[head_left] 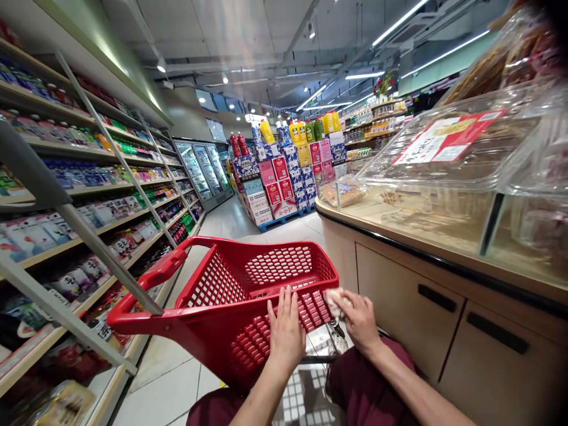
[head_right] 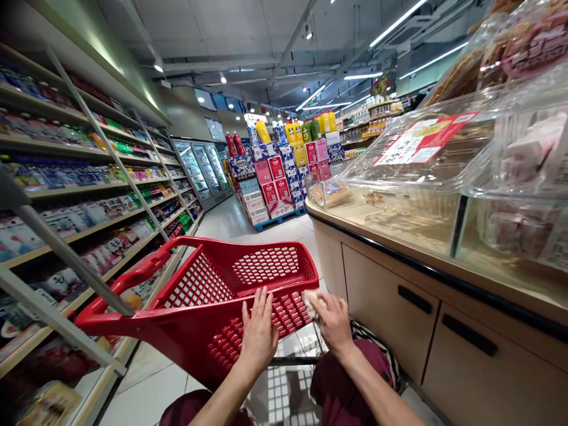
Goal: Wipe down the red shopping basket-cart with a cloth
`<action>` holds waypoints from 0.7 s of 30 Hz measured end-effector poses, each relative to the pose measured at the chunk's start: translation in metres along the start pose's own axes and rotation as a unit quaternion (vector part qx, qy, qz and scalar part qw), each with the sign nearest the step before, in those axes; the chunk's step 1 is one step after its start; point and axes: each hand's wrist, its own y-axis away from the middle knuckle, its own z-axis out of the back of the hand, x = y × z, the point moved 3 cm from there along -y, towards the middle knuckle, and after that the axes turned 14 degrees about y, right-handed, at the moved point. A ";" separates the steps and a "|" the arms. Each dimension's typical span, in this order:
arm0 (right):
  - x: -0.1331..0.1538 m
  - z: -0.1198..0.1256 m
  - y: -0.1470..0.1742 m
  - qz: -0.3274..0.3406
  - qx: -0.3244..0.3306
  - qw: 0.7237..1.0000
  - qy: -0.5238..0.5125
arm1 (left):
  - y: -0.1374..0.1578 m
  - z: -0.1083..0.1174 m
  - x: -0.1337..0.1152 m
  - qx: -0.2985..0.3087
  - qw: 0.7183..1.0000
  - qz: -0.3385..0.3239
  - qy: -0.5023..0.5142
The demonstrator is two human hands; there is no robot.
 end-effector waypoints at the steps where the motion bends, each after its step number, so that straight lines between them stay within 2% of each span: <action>1: -0.001 0.001 -0.005 -0.017 -0.015 1.000 0.005 | -0.001 0.000 -0.001 -0.001 1.000 -0.004 -0.001; 3: -0.001 0.001 -0.011 -0.028 -0.006 0.999 0.016 | -0.002 -0.001 -0.003 -0.002 1.000 -0.012 -0.003; 7: 0.008 -0.001 -0.006 0.028 0.060 0.998 0.009 | 0.004 0.001 0.000 0.003 1.000 -0.012 -0.004; 9: 0.014 0.006 -0.011 0.031 0.026 0.999 -0.011 | 0.007 0.005 0.006 0.006 1.000 0.000 -0.006; 12: 0.026 0.014 -0.025 -0.002 -0.044 0.999 -0.028 | 0.011 0.014 0.016 0.000 1.000 0.022 -0.010; 15: 0.047 0.009 -0.024 0.006 -0.029 0.999 -0.028 | 0.019 0.020 0.025 -0.007 0.999 0.031 -0.016; 18: 0.074 0.004 -0.012 0.068 0.000 0.996 -0.066 | 0.030 0.025 0.036 -0.015 0.999 0.036 -0.023; 21: 0.099 0.009 -0.016 0.082 -0.044 0.990 -0.110 | 0.039 0.033 0.046 -0.037 0.998 0.048 -0.029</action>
